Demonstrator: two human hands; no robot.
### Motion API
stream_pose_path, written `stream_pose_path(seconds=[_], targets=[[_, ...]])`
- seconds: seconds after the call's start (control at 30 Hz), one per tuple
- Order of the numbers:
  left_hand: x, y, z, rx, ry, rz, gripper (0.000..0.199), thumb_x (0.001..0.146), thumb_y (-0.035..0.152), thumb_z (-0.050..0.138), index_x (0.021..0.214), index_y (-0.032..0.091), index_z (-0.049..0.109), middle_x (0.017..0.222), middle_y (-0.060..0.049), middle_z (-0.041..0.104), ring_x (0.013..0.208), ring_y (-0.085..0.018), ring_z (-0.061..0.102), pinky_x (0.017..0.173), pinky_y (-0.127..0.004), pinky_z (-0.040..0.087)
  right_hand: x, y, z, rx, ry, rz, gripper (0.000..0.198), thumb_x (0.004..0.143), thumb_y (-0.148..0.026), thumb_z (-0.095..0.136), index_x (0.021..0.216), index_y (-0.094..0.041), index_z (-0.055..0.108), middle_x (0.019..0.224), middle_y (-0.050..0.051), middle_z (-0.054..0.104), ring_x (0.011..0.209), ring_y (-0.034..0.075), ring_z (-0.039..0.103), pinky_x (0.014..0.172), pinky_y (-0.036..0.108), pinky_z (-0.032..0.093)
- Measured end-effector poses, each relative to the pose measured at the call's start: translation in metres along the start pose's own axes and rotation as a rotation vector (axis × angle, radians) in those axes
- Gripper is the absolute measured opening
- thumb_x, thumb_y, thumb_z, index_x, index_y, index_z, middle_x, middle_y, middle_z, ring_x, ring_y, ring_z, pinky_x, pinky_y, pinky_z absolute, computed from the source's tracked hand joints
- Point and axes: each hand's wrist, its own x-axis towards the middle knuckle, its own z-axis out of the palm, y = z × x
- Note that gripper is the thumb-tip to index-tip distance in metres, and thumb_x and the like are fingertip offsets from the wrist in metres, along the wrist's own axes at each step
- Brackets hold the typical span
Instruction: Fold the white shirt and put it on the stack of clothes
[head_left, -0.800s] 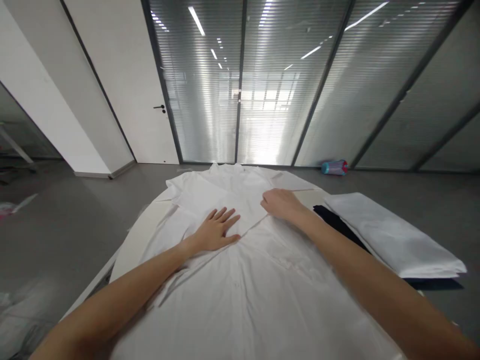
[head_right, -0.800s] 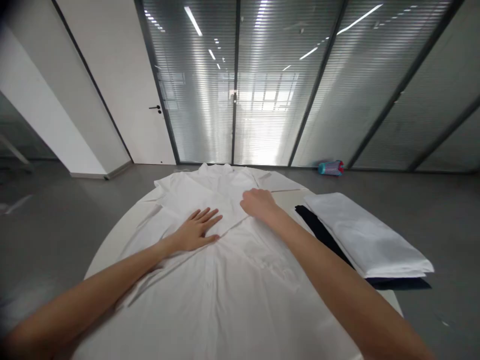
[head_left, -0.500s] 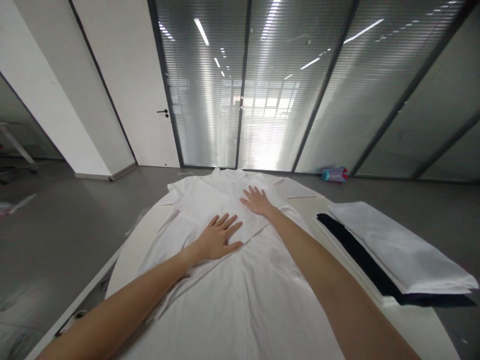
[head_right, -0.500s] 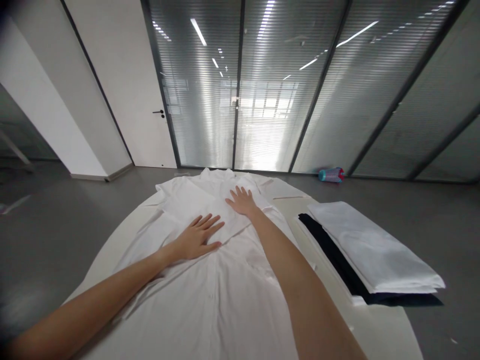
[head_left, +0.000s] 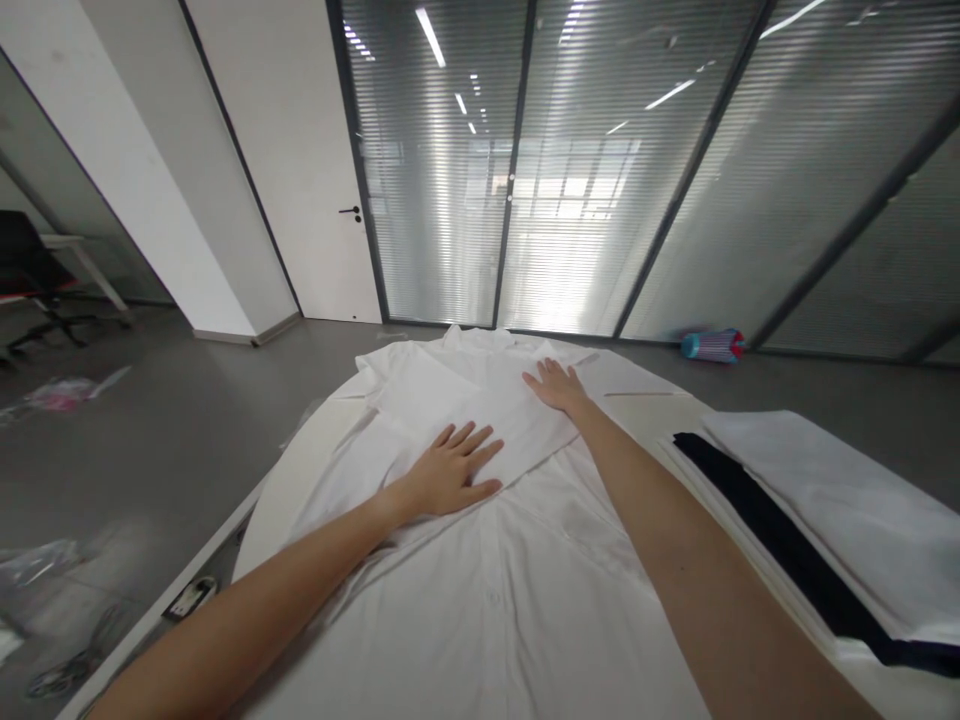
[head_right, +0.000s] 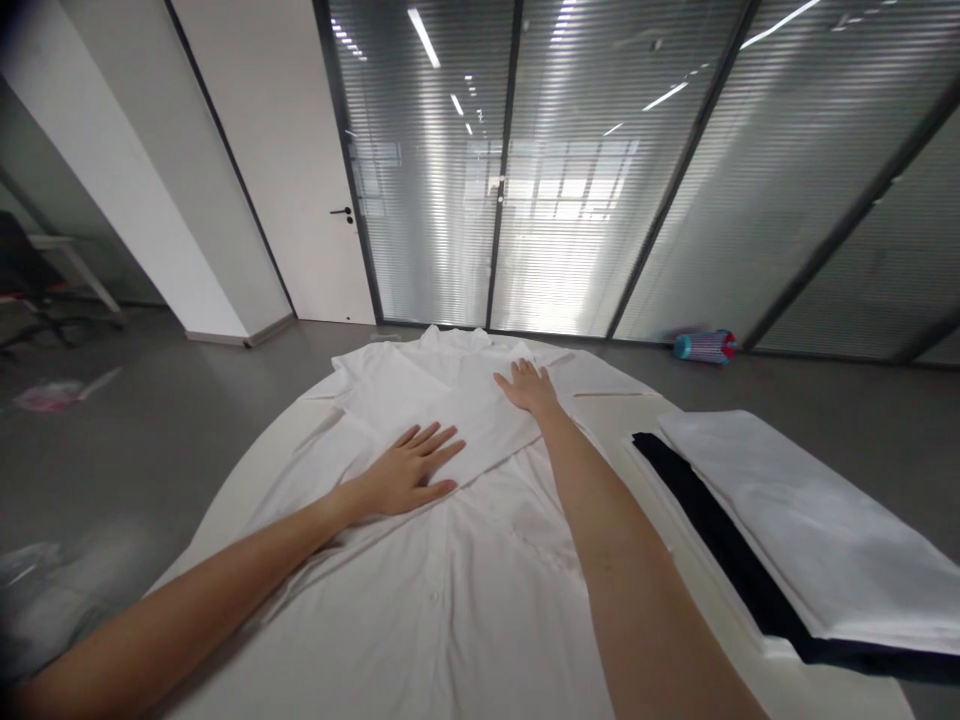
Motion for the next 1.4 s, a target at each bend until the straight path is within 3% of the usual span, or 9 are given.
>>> stream_pose_path(seconds=[0.17, 0.3, 0.5, 0.63, 0.9, 1.4], targets=[[0.000, 0.000, -0.001, -0.004, -0.002, -0.001, 0.068, 0.099, 0.065, 0.033, 0.155, 0.027, 0.034, 0.163, -0.008, 0.027, 0.150, -0.033, 0.024, 0.121, -0.054, 0.018, -0.007, -0.004, -0.001, -0.057, 0.107, -0.029, 0.073, 0.101, -0.056, 0.019, 0.154, -0.008, 0.034, 0.162, 0.016, 0.026, 0.151, 0.028, 0.021, 0.121, 0.052, 0.013], [0.001, -0.004, 0.002, 0.003, 0.003, 0.008, 0.067, 0.098, 0.066, 0.033, 0.155, 0.030, 0.033, 0.164, -0.006, 0.027, 0.151, -0.031, 0.024, 0.121, -0.051, 0.018, -0.024, -0.016, -0.009, -0.124, 0.196, -0.131, 0.068, 0.103, -0.049, 0.021, 0.152, -0.005, 0.037, 0.161, 0.018, 0.028, 0.151, 0.030, 0.019, 0.122, 0.051, 0.003], [0.001, -0.007, 0.005, 0.017, -0.003, 0.023, 0.066, 0.099, 0.064, 0.033, 0.155, 0.029, 0.033, 0.164, -0.006, 0.026, 0.151, -0.031, 0.023, 0.121, -0.051, 0.018, -0.076, -0.033, -0.016, -0.024, 0.046, -0.335, 0.066, 0.104, -0.052, 0.016, 0.152, -0.014, 0.041, 0.162, 0.014, 0.027, 0.150, 0.028, 0.025, 0.121, 0.048, 0.018], [-0.001, -0.007, 0.002, 0.018, -0.005, 0.043, 0.065, 0.100, 0.062, 0.032, 0.155, 0.028, 0.035, 0.163, -0.008, 0.027, 0.150, -0.031, 0.024, 0.121, -0.051, 0.020, -0.113, -0.030, -0.013, 0.069, 0.020, -0.456, 0.071, 0.103, -0.057, 0.014, 0.151, -0.013, 0.043, 0.162, 0.016, 0.027, 0.151, 0.029, 0.022, 0.121, 0.049, 0.017], [-0.003, -0.006, -0.001, 0.058, -0.049, 0.021, 0.066, 0.100, 0.064, 0.029, 0.156, 0.029, 0.033, 0.164, -0.005, 0.023, 0.151, -0.032, 0.021, 0.122, -0.053, 0.018, -0.129, -0.023, 0.002, 0.094, 0.062, -0.435, 0.066, 0.104, -0.056, 0.019, 0.153, -0.017, 0.041, 0.161, 0.015, 0.029, 0.150, 0.031, 0.025, 0.120, 0.051, 0.020], [-0.003, -0.007, -0.001, 0.037, -0.076, 0.015, 0.066, 0.101, 0.063, 0.030, 0.157, 0.028, 0.031, 0.165, -0.005, 0.021, 0.152, -0.030, 0.018, 0.123, -0.050, 0.017, -0.129, -0.024, 0.001, 0.097, 0.079, -0.426, 0.056, 0.104, -0.045, 0.032, 0.151, -0.016, 0.044, 0.159, 0.014, 0.034, 0.148, 0.028, 0.029, 0.121, 0.049, 0.022]])
